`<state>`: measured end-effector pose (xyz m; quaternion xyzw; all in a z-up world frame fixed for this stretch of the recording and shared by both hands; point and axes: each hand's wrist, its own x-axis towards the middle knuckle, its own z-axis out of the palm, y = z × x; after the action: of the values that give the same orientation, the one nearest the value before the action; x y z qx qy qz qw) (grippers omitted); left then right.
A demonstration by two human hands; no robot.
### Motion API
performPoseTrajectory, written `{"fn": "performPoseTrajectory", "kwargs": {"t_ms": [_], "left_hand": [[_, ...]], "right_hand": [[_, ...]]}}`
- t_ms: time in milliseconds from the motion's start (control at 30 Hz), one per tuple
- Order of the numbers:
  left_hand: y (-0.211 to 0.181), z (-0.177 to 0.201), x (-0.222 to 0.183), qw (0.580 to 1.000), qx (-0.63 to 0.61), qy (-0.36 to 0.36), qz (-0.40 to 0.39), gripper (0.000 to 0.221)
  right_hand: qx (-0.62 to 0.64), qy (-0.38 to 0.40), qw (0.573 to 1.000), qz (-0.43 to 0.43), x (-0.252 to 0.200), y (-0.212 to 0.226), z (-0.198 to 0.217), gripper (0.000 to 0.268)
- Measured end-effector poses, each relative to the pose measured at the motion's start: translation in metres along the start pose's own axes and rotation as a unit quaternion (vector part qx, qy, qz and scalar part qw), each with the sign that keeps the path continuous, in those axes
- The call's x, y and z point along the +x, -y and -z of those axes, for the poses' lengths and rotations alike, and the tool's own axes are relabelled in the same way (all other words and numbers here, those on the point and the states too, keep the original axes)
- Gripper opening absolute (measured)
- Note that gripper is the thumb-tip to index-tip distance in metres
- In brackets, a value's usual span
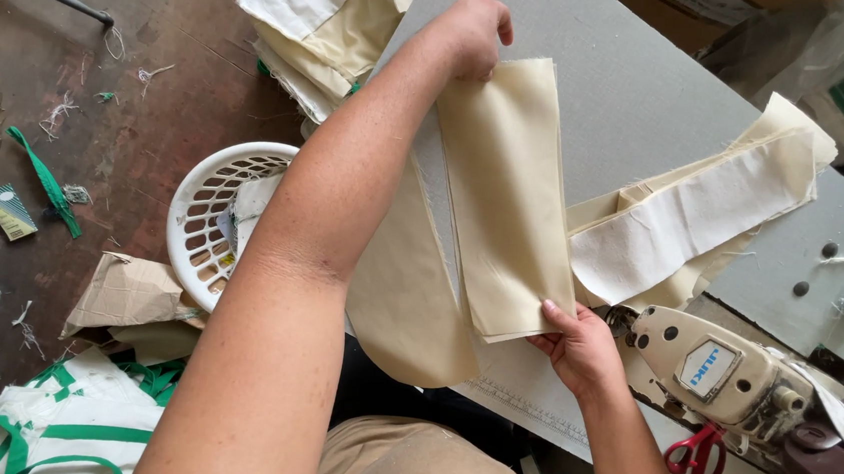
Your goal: Cutting fabric pieces with scissors and organizing them into stacks on a work table.
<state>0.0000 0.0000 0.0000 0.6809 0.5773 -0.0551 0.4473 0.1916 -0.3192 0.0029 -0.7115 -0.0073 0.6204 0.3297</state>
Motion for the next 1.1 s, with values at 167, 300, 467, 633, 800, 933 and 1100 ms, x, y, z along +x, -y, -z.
{"fn": "performPoseTrajectory", "kwargs": {"t_ms": [167, 300, 467, 633, 800, 933, 1100], "left_hand": [[0.002, 0.000, 0.002, 1.000, -0.016, 0.000, 0.005, 0.042], [-0.002, 0.004, -0.007, 1.000, -0.025, 0.002, 0.009, 0.045], [0.002, 0.001, 0.004, 1.000, -0.022, 0.003, 0.015, 0.044], [0.002, 0.002, 0.000, 0.999, -0.030, 0.003, 0.014, 0.047], [0.005, -0.003, 0.014, 1.000, -0.017, 0.000, 0.009, 0.047], [0.006, -0.002, 0.010, 1.000, -0.019, -0.004, 0.009, 0.044], [0.003, 0.000, 0.002, 0.999, -0.035, -0.005, 0.019, 0.046]], "right_hand": [[-0.016, 0.009, 1.000, -0.002, 0.001, 0.000, -0.003, 0.029], [-0.007, 0.034, 0.999, -0.002, 0.007, -0.006, 0.003, 0.017], [-0.012, 0.042, 0.999, -0.009, 0.006, -0.006, 0.001, 0.021], [-0.017, 0.037, 0.999, -0.013, 0.001, -0.002, -0.003, 0.020], [-0.026, 0.041, 0.999, -0.015, 0.000, -0.002, -0.004, 0.021], [-0.029, 0.043, 0.999, -0.007, 0.000, -0.002, -0.005, 0.021], [-0.030, 0.045, 0.999, 0.001, 0.003, -0.004, -0.002, 0.019]]}}
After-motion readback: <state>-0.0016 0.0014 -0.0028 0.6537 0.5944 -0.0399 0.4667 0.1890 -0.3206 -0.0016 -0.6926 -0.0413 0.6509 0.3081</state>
